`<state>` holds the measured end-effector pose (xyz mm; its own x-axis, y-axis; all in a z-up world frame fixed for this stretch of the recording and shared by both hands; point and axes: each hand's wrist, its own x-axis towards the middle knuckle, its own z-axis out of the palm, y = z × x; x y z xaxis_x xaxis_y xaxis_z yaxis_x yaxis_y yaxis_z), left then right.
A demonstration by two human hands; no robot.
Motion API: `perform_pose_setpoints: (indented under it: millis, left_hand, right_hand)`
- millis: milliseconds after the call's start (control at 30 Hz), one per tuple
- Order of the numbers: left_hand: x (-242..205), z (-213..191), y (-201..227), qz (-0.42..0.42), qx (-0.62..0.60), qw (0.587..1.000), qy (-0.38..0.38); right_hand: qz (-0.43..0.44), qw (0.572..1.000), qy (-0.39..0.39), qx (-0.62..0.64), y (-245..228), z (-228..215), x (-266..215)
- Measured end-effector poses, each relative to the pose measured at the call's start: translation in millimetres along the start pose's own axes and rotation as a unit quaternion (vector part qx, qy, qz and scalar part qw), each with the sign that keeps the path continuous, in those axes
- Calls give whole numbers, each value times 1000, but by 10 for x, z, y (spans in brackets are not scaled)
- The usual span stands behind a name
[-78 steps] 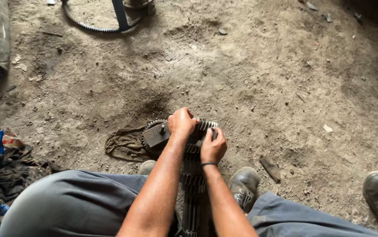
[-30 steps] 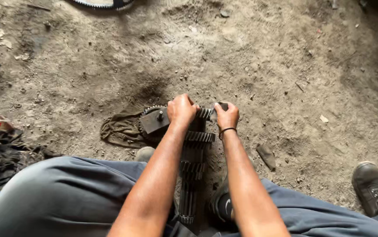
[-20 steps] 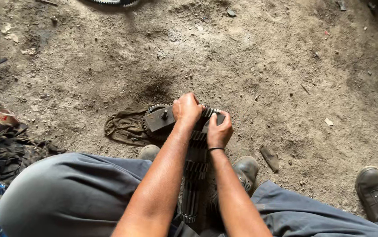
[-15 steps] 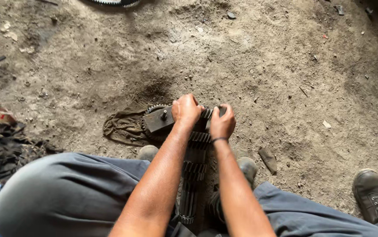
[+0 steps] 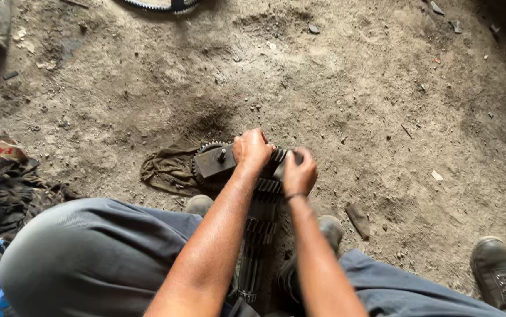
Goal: The person sits on the ground and uses a small dark block to rub and clean the teeth of a gear shaft. The person repeatedly moves the block along the gear teeth while holding the shaft steady with the other hand.
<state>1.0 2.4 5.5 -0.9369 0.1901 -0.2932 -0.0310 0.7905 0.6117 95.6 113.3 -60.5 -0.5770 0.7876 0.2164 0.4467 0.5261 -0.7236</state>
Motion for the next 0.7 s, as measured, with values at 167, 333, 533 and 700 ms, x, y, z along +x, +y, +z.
perform_pose_setpoints:
  millis: [167,333,533,700]
  left_hand:
    - [0,-1,3,5,5,1000,-1]
    - [-16,-70,16,2,-12,1000,-9]
    - [-48,-21,-22,3,-18,1000,2]
    - [-47,11,-54,16,-26,999,18]
  right_hand:
    - [0,1000,27,10,41,81,78]
    - [21,994,-50,97,63,4,332]
    - [-14,999,30,-2,-15,114,-133]
    - [-4,1000,0,2,-187,29,-87]
